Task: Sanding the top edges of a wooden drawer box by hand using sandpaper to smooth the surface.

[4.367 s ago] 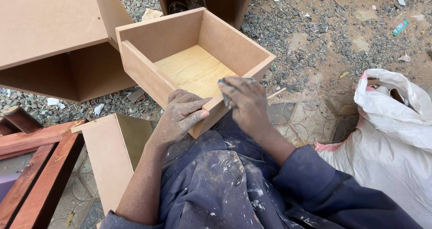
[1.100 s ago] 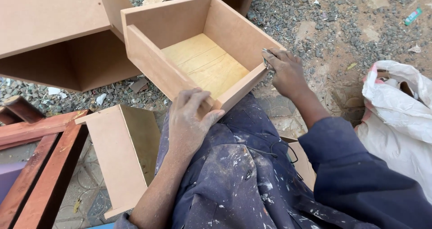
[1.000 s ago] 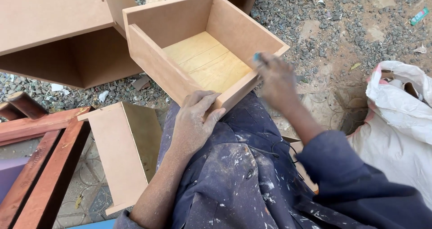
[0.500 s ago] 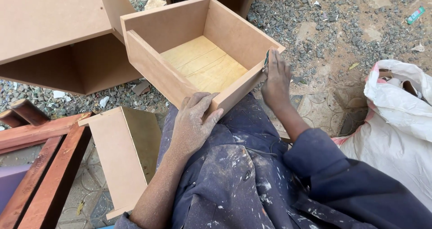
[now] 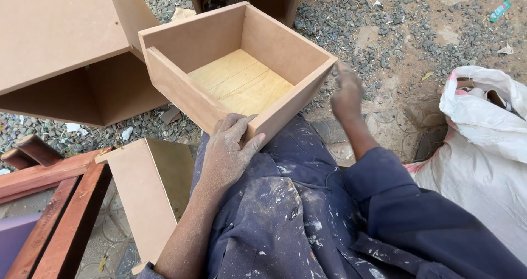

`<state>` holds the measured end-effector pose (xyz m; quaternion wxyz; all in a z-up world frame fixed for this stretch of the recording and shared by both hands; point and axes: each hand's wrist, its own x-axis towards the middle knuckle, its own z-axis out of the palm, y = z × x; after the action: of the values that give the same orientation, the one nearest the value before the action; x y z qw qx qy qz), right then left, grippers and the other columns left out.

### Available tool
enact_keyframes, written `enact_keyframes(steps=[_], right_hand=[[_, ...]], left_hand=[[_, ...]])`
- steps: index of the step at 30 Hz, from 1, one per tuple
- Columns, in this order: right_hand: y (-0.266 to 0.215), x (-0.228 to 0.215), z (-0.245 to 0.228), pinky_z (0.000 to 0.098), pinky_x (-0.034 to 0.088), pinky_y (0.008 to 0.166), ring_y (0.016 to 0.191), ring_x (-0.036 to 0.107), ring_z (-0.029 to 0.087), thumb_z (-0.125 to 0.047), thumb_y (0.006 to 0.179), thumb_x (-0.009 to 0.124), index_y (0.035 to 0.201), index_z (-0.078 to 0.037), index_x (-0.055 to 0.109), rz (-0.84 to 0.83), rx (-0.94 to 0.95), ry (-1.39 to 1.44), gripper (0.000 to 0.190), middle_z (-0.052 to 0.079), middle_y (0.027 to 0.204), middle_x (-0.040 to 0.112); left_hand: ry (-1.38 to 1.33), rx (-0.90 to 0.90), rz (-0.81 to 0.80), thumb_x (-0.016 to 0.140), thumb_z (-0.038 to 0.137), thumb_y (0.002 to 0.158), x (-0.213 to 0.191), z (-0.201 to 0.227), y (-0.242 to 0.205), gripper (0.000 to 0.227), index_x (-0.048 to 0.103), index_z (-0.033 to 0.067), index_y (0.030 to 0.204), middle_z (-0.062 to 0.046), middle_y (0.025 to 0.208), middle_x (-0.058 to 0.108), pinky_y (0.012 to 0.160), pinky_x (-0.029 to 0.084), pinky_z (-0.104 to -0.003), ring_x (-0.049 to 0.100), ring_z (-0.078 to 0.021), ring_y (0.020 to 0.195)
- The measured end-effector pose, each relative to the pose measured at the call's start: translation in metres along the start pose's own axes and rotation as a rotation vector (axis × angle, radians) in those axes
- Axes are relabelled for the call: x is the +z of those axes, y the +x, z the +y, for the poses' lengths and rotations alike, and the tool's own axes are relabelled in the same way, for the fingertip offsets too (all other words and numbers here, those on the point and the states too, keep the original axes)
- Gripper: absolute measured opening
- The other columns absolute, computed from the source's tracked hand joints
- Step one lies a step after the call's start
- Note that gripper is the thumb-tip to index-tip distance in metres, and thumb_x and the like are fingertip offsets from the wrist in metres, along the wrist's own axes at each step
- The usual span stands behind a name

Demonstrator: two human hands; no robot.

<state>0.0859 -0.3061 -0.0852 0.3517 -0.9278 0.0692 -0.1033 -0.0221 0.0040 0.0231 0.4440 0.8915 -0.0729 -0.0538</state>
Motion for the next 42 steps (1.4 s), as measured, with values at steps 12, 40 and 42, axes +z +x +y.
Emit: enact_keyframes(steps=[12,40,42], right_hand=[[-0.086,0.007,-0.047,0.0537,0.041,0.109,0.127,0.051,0.043,0.013,0.091,0.046,0.153,-0.009,0.045,-0.057,-0.106,0.083,0.066,0.022,0.133,0.055],[-0.005,-0.016,-0.123,0.0406,0.046,0.096,0.112,0.066,0.024,-0.03,0.103,0.054,0.109,-0.027,0.077,-0.455,-0.688,-0.429,0.024,0.001,0.111,0.075],[-0.021,-0.028,-0.164,0.043,0.045,0.099,0.112,0.066,0.022,-0.032,0.102,0.051,0.115,-0.029,0.074,-0.645,-0.75,-0.355,0.026,0.0,0.116,0.073]], left_hand=[[0.478,-0.002,-0.115,0.074,0.041,0.086,-0.007,0.032,0.032,0.042,0.073,0.0211,0.123,0.001,0.118,0.066,0.097,0.045,-0.041,0.055,-0.0239,0.112],[0.101,0.144,0.025,0.075,0.032,0.083,0.012,-0.006,0.037,0.083,0.042,0.0015,0.153,-0.018,0.114,0.073,0.116,0.029,-0.055,0.066,-0.0341,0.108],[0.059,0.156,0.134,0.081,0.036,0.08,0.016,-0.014,0.035,0.099,0.03,0.0016,0.157,-0.017,0.131,0.063,0.117,0.025,-0.056,0.058,-0.0346,0.119]])
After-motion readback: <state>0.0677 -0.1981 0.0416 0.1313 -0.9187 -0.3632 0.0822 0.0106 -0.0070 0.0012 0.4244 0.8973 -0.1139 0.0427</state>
